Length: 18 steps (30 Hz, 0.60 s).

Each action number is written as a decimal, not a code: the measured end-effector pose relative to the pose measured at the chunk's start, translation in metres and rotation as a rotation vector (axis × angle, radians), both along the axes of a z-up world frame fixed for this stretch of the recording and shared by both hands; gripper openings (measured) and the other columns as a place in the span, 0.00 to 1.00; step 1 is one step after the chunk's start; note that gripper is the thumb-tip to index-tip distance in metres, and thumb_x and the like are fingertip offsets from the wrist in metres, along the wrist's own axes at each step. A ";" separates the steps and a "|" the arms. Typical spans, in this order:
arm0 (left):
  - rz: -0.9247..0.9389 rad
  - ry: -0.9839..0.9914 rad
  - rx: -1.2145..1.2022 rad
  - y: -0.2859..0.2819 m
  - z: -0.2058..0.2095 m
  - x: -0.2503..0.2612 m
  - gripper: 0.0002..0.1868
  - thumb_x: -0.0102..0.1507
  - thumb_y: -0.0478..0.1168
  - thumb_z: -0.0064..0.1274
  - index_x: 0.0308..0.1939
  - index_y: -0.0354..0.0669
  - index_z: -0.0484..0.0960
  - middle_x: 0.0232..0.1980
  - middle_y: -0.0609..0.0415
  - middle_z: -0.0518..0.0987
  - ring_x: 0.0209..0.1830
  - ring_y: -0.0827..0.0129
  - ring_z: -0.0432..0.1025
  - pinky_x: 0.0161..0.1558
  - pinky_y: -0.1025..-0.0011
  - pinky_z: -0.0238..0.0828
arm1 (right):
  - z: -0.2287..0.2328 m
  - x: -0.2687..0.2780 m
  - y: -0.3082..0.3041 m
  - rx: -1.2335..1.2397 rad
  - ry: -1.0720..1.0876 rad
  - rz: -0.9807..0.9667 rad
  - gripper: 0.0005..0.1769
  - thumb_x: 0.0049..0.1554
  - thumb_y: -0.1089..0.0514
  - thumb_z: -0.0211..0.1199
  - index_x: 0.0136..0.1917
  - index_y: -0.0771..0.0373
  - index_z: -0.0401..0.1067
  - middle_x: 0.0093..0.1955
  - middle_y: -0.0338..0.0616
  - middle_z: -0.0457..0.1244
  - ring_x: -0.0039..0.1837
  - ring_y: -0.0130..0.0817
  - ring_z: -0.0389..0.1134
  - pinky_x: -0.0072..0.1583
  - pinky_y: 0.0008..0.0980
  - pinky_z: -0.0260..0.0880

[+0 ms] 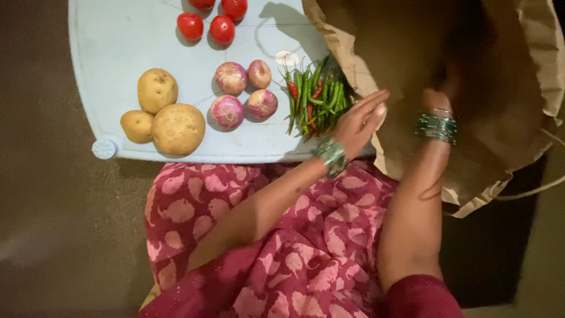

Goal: The person sorts vegetables by picking green chilies and tomatoes from a paper bag and placing them onto a small table.

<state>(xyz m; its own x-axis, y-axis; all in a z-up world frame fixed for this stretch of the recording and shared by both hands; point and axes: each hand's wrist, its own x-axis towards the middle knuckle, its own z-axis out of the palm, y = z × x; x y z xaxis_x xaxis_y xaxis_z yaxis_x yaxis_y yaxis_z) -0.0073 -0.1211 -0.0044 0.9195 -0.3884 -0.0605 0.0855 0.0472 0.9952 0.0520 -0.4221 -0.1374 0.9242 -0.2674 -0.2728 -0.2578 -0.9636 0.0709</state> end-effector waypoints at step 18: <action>0.048 0.455 0.043 -0.139 -0.093 0.093 0.52 0.64 0.75 0.36 0.72 0.29 0.69 0.74 0.34 0.67 0.76 0.46 0.60 0.74 0.60 0.52 | 0.010 0.032 0.026 -0.221 -0.029 0.041 0.25 0.69 0.45 0.46 0.71 0.61 0.67 0.71 0.51 0.62 0.68 0.45 0.63 0.65 0.46 0.63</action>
